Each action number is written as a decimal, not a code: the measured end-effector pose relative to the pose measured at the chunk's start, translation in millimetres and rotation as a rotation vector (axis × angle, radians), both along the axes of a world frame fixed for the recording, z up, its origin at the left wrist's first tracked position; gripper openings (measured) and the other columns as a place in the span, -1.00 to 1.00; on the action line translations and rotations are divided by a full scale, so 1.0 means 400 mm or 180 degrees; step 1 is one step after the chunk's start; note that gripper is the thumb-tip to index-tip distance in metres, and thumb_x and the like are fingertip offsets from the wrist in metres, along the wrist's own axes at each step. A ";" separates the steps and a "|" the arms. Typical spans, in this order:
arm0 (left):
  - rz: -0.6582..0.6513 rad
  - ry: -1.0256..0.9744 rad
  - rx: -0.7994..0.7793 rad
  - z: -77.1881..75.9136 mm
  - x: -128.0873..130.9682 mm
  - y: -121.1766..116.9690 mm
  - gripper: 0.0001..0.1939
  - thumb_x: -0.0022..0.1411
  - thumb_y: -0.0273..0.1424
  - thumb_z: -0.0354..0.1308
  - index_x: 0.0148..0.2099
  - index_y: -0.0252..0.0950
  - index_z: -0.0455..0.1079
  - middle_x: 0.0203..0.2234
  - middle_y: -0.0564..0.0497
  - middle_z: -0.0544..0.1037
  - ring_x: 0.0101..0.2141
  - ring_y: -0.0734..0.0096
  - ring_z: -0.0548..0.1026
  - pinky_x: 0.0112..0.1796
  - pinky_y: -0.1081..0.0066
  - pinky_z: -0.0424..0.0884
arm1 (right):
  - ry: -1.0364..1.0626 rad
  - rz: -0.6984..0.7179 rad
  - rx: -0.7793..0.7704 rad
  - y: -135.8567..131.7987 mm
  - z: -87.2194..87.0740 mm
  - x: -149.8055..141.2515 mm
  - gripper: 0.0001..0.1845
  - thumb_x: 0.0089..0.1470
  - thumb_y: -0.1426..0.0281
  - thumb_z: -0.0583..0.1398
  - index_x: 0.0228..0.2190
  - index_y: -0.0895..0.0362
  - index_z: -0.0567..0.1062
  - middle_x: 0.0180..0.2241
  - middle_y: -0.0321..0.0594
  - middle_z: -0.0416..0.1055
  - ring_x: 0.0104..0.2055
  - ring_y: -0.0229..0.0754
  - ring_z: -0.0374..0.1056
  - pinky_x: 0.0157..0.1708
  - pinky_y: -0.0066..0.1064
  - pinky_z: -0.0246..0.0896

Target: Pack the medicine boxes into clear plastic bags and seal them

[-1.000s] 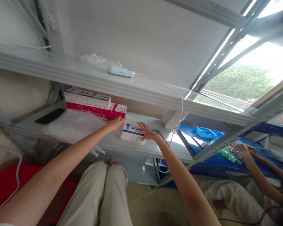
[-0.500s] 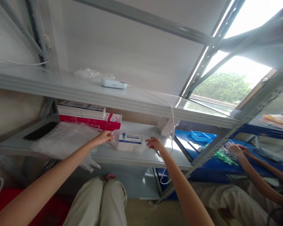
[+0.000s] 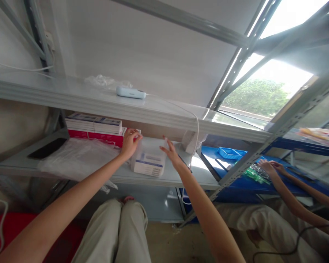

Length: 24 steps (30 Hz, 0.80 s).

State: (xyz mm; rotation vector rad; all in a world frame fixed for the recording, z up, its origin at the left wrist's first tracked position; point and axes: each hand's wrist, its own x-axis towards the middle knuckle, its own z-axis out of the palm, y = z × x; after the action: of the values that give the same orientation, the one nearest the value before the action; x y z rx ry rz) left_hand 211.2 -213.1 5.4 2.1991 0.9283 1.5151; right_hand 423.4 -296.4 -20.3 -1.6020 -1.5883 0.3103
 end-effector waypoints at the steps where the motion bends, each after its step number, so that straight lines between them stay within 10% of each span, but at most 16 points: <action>1: -0.0108 0.0245 0.0118 0.003 0.018 -0.010 -0.88 0.24 -0.38 0.04 -0.29 -0.28 0.38 -0.16 -0.10 0.38 -0.03 0.22 0.33 0.06 0.24 0.23 | 0.0076 0.0307 -0.0036 0.015 -0.015 -0.027 -0.30 0.08 0.23 0.13 0.23 -0.03 0.10 0.17 -0.13 0.19 0.14 -0.08 0.19 0.04 -0.20 0.19; 6: -0.1327 0.1733 0.0316 0.028 0.090 -0.048 -0.81 0.28 -0.51 -0.08 -0.23 -0.27 0.36 -0.16 -0.07 0.39 -0.09 0.29 0.36 -0.02 0.29 0.30 | 0.0302 0.0529 -0.0122 0.074 -0.065 -0.141 -0.65 0.12 0.28 0.10 -0.06 0.12 0.39 -0.21 -0.17 0.41 -0.12 -0.13 0.30 -0.10 -0.26 0.21; 13: -0.1257 0.1407 -0.0230 -0.011 0.045 0.013 -0.61 0.27 -0.38 0.02 0.14 -0.27 0.25 -0.04 -0.10 0.48 -0.04 0.27 0.43 -0.01 0.27 0.33 | 0.0534 -0.0449 -0.0050 0.057 -0.059 -0.150 -0.58 0.26 0.20 -0.16 -0.37 0.07 0.40 -0.51 -0.28 0.31 -0.38 -0.18 0.28 -0.26 -0.36 0.16; 24: -0.0576 0.1408 0.0440 -0.016 0.049 0.017 -0.87 0.19 -0.46 0.12 -0.41 -0.25 0.44 -0.38 0.00 0.55 -0.21 0.26 0.44 -0.04 0.26 0.27 | 0.0873 -0.0537 0.0050 0.037 -0.099 -0.190 -0.45 0.25 0.10 -0.30 -0.48 0.03 0.31 -0.54 -0.25 0.33 -0.43 -0.13 0.30 -0.31 -0.32 0.16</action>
State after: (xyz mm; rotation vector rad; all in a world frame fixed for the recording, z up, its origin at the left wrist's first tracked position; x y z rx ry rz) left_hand 231.0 -206.2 -1.2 2.6994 0.7304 1.0585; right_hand 347.4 -281.7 -60.0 -1.5941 -1.2377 0.4064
